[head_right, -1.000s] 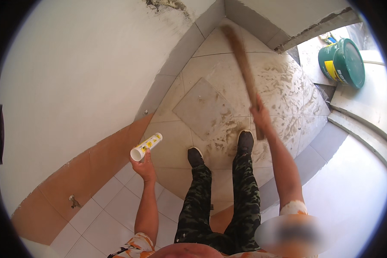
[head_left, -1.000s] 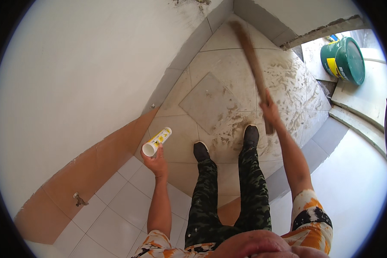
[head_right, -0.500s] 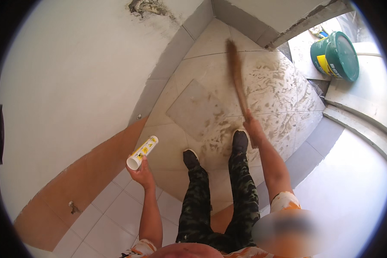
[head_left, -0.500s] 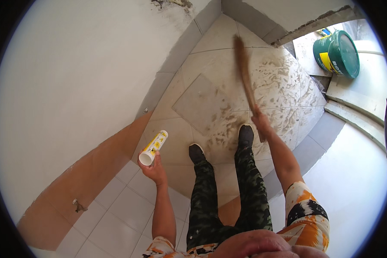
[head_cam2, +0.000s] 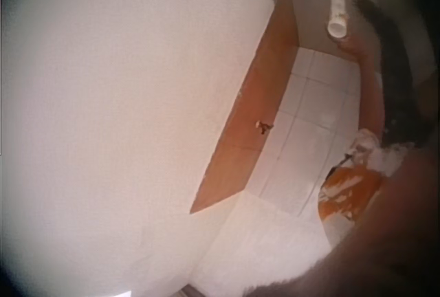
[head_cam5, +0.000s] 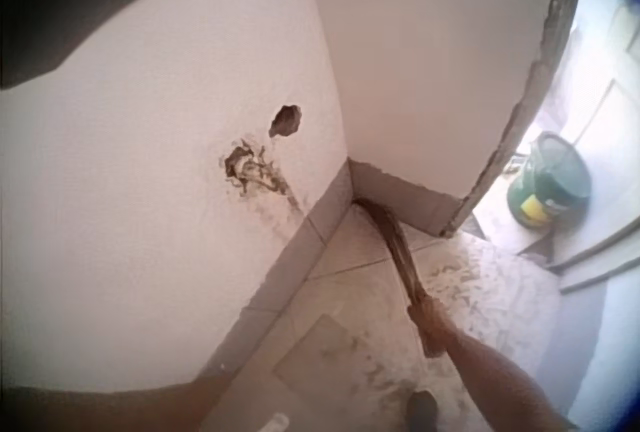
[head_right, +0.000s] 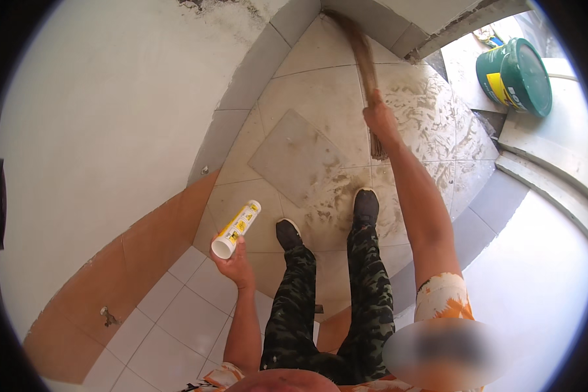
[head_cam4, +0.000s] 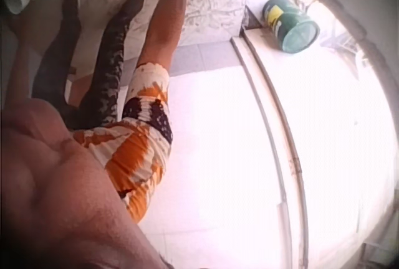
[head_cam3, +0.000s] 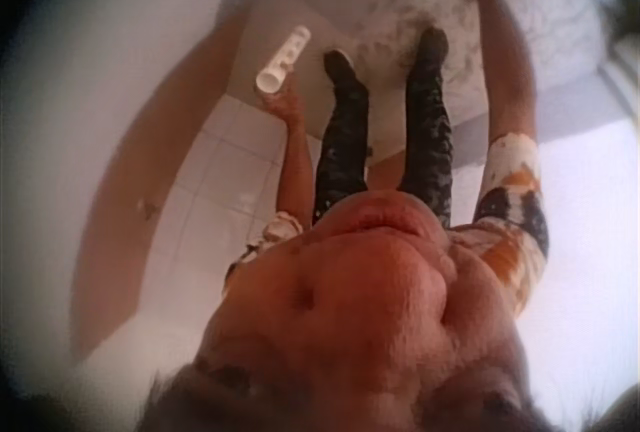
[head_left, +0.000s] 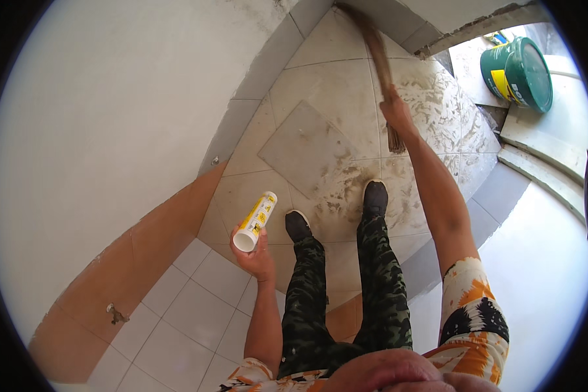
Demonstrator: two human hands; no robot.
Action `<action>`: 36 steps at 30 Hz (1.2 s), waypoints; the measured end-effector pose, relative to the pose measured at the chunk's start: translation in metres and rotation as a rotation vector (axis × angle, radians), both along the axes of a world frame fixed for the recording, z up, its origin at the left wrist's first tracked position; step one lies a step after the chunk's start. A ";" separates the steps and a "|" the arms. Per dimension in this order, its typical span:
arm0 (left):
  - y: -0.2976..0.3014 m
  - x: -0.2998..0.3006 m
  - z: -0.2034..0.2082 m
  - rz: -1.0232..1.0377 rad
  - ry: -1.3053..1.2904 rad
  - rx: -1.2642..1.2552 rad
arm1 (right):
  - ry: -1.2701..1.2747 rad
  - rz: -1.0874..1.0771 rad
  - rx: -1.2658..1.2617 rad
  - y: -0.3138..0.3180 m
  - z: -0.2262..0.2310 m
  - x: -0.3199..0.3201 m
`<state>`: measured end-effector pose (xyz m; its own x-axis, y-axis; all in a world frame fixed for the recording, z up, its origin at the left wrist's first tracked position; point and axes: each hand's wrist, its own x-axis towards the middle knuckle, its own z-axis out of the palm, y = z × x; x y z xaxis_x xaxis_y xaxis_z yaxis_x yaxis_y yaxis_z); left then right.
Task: The person sweeps a tiled floor with a traditional broom, gathering dust and debris into a pile. They then pick up a tube of sealant and apply it to a wall fixture before resuming sweeping.
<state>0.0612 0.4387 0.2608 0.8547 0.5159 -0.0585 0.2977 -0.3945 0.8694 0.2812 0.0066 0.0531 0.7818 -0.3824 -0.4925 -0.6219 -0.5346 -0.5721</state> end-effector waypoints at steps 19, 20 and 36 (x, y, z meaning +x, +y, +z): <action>0.021 -0.008 0.067 0.019 -0.088 0.003 | 0.212 0.459 0.172 0.170 0.138 -0.243; 0.023 -0.010 0.070 0.015 -0.086 0.003 | 0.242 0.385 0.162 0.180 0.140 -0.236; 0.067 -0.028 0.151 0.093 -0.147 0.066 | 0.373 0.621 0.186 0.312 0.221 -0.170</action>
